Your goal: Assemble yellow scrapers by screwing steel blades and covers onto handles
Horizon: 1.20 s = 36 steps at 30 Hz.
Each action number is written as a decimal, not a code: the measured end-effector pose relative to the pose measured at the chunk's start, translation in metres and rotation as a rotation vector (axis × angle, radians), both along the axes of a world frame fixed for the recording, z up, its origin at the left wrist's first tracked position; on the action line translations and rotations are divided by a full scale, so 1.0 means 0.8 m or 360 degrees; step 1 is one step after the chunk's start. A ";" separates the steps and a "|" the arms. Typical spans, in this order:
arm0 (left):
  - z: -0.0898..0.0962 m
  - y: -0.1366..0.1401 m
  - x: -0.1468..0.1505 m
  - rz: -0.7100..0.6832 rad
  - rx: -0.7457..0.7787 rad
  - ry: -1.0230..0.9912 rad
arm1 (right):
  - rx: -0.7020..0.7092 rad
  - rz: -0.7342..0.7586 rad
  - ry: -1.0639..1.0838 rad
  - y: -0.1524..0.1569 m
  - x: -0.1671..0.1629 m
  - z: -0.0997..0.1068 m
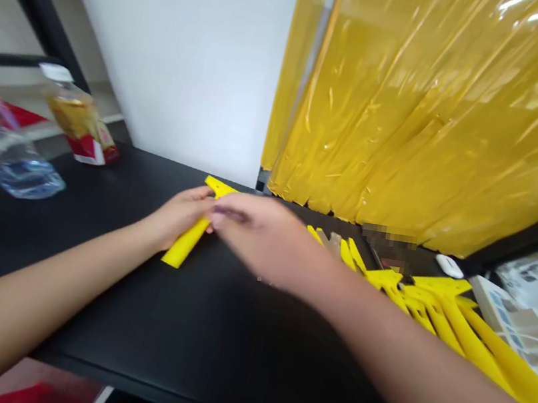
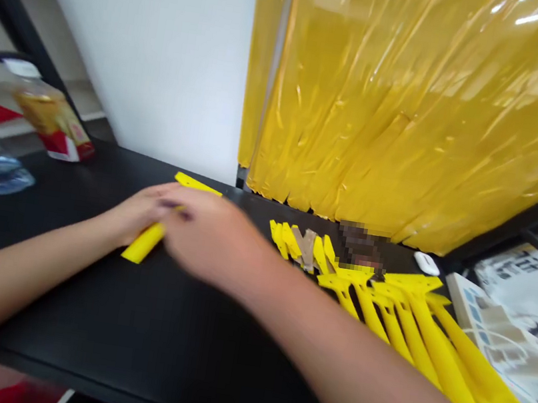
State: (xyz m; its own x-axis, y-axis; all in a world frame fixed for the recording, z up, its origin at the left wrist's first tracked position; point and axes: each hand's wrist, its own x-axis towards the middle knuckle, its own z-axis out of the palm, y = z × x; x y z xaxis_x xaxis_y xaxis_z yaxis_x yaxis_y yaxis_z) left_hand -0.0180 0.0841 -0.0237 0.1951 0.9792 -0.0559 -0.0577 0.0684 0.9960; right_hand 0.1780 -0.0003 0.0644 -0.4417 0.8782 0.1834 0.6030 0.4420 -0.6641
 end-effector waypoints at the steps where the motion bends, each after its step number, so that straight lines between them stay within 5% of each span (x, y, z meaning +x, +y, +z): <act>1: 0.000 -0.001 0.001 -0.0007 0.0015 -0.0003 | 0.0042 -0.0026 -0.0114 0.020 0.012 -0.002; 4: -0.001 -0.002 0.002 0.0071 0.0079 -0.0036 | 0.0239 -0.0297 -0.0211 0.072 0.041 -0.020; 7: 0.004 -0.001 -0.004 0.0217 0.0152 -0.0078 | 0.0344 -0.0270 -0.0318 0.099 0.037 -0.050; 13: 0.044 -0.007 -0.026 0.0331 0.0369 -0.0212 | 0.0517 0.0110 -0.0532 0.115 -0.056 -0.093; 19: 0.074 -0.031 -0.026 0.0079 0.0221 -0.0417 | 0.0636 0.0195 -0.0711 0.095 -0.111 -0.099; 24: 0.065 -0.042 -0.014 -0.0072 -0.0013 -0.0536 | 0.0599 -0.0175 -0.0866 0.033 -0.021 -0.074; 30: 0.034 -0.049 0.012 -0.0377 -0.0272 -0.0376 | 0.0153 -0.1012 -0.1094 0.012 0.139 -0.048; 36: 0.035 -0.053 0.026 -0.0414 -0.0435 -0.0211 | -0.0107 -0.1113 -0.1110 0.027 0.172 -0.068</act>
